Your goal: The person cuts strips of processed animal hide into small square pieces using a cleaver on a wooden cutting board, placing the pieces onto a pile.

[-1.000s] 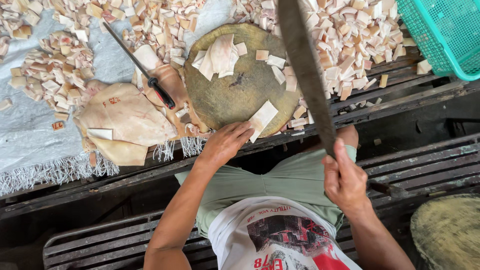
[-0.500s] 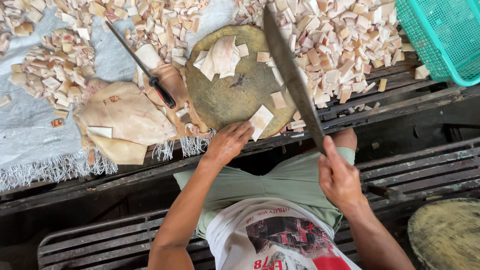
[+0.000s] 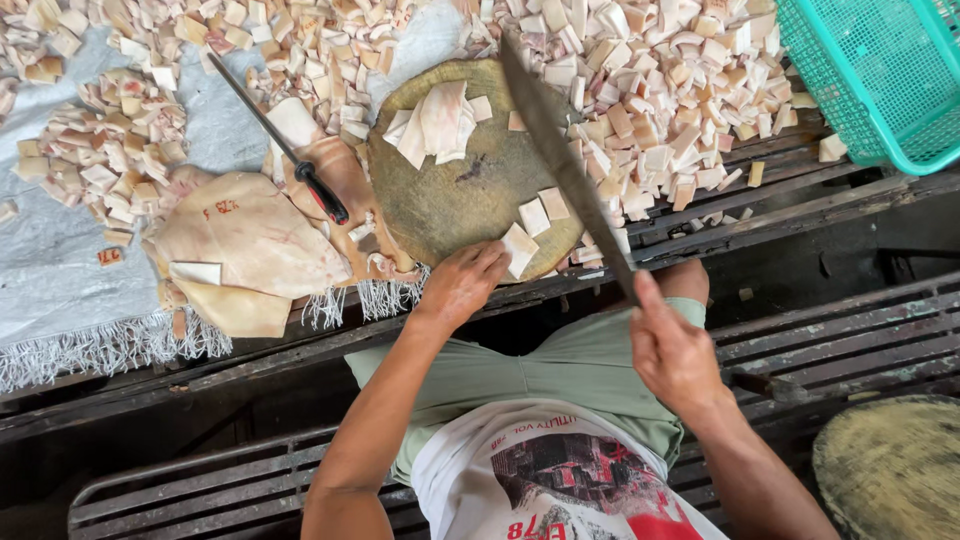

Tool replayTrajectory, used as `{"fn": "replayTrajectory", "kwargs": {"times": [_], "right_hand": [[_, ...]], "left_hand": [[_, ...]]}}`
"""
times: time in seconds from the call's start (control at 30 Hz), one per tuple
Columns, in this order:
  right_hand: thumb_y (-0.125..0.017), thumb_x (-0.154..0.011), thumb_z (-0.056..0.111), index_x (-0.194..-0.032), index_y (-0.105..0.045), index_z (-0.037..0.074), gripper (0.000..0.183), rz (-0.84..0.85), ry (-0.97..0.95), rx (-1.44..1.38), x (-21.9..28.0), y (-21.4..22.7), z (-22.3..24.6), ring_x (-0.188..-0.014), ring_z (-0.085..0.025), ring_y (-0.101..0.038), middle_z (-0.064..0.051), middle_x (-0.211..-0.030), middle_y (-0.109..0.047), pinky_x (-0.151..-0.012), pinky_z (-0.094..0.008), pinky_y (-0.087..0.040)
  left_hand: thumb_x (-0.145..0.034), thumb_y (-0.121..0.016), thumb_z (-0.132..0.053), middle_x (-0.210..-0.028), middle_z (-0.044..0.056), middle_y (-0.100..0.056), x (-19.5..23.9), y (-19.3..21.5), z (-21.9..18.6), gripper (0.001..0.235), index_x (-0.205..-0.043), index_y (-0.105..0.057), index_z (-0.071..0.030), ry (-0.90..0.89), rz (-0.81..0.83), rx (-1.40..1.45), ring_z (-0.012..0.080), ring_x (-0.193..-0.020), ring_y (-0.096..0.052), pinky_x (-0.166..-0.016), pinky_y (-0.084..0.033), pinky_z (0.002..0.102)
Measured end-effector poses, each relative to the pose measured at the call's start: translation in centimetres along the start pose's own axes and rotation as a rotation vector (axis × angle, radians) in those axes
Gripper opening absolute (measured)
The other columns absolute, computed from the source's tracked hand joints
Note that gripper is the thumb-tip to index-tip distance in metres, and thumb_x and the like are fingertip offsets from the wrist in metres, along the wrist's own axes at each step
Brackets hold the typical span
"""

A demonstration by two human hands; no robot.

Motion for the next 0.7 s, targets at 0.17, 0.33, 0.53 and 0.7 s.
{"fn": "replayTrajectory", "kwargs": {"times": [0.17,0.33,0.53,0.7], "right_hand": [[-0.072,-0.088,0.000,-0.152,-0.046,0.000,0.069,-0.128,-0.041,0.047,2.0,-1.1,-1.1,-0.042,-0.027,-0.059,-0.009,-0.055,-0.060,-0.046,-0.046,-0.049],[-0.066,-0.082,-0.002,-0.154,-0.041,0.008,0.077,0.395,-0.062,0.086,2.1,-5.4,-0.7,-0.058,-0.041,-0.067,-0.021,-0.083,-0.071,-0.055,-0.050,-0.055],[-0.062,-0.090,-0.002,-0.155,-0.042,0.009,0.069,0.126,-0.026,-0.054,0.6,-1.8,1.1,-0.076,-0.042,-0.071,-0.025,-0.099,-0.070,-0.065,-0.044,-0.058],[-0.061,-0.087,-0.001,-0.152,-0.046,0.011,0.068,0.272,-0.104,-0.110,1.2,-0.9,2.0,-0.060,-0.032,-0.071,-0.012,-0.078,-0.070,-0.060,-0.043,-0.059]], "left_hand": [[-0.085,-0.065,-0.010,-0.123,0.008,-0.064,-0.2,0.6,-0.1,0.031,-0.116,-0.066,-0.004,-0.001,-0.011,0.002,0.0257,-0.117,-0.062,-0.100,-0.052,0.038],[-0.084,-0.065,-0.011,-0.114,0.005,-0.064,-0.7,1.5,-0.4,0.028,-0.111,-0.069,-0.007,0.020,-0.024,0.038,0.0253,-0.110,-0.060,-0.097,-0.051,0.041],[-0.083,-0.066,-0.008,-0.118,0.006,-0.066,-0.6,2.1,0.1,0.022,-0.105,-0.070,-0.008,0.059,-0.076,0.069,0.0263,-0.113,-0.063,-0.099,-0.051,0.044],[-0.094,-0.069,-0.010,-0.117,0.013,-0.068,1.5,5.2,4.1,0.007,-0.098,-0.071,-0.006,0.459,-0.398,0.201,0.0337,-0.112,-0.064,-0.101,-0.052,0.046]]}}
Point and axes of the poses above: each hand's wrist, its own x-axis away from the middle knuckle, its own y-axis out of the back of the hand, z = x × y, the point moved 5 cm from there along -x, towards the middle knuckle
